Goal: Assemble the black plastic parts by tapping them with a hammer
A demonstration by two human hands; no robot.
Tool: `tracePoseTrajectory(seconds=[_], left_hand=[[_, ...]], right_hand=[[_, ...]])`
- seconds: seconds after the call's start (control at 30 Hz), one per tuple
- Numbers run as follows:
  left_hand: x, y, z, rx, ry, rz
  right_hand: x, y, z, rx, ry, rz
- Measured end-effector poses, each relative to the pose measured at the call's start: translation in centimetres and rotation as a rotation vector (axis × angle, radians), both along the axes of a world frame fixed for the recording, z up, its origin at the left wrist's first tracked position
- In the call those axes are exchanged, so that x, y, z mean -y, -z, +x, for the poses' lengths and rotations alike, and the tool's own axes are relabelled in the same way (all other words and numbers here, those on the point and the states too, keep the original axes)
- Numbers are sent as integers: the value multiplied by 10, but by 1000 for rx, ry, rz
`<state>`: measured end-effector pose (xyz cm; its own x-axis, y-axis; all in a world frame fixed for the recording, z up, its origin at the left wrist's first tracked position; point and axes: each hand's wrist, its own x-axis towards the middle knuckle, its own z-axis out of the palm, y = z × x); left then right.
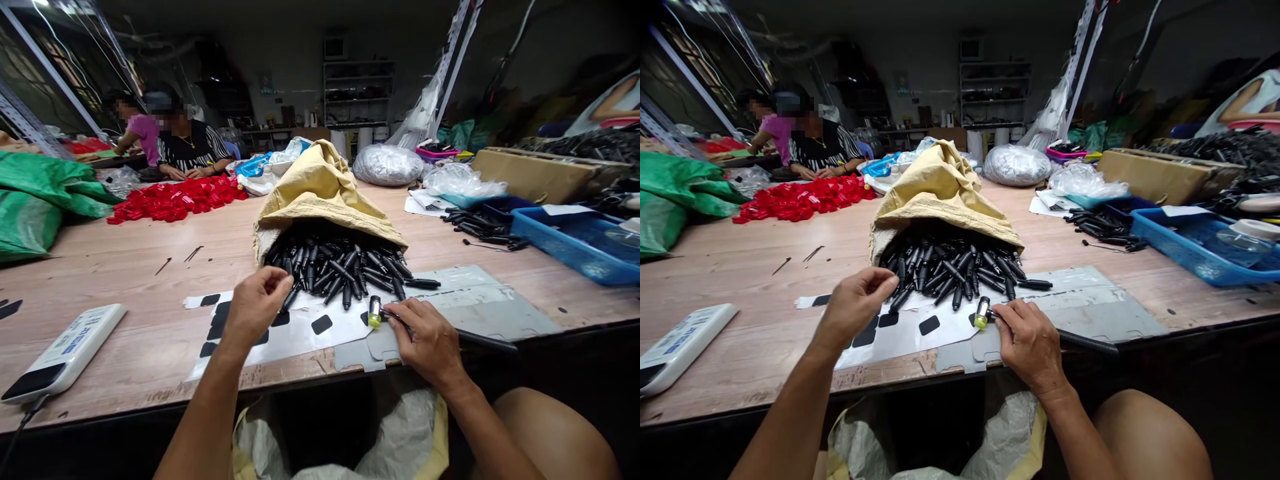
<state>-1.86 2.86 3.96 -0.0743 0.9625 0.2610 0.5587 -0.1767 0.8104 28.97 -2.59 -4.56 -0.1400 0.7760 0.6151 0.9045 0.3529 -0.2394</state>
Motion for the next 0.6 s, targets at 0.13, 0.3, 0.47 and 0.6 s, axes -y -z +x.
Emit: tracePoseTrajectory(seconds=[0.13,0.3,0.47,0.6], left_hand=[[5,32,14,-584,-59,14],[5,33,15,-688,-110,-76],[2,23,-2,-435,-99,-191],[10,23,14,83,59,-183]], right_hand=[[0,-3,-1,3,6,-9],[0,-4,-1,-12,5,-22],[2,-6,-3,-18,19,-54],[2,-7,-3,-11,26,-47]])
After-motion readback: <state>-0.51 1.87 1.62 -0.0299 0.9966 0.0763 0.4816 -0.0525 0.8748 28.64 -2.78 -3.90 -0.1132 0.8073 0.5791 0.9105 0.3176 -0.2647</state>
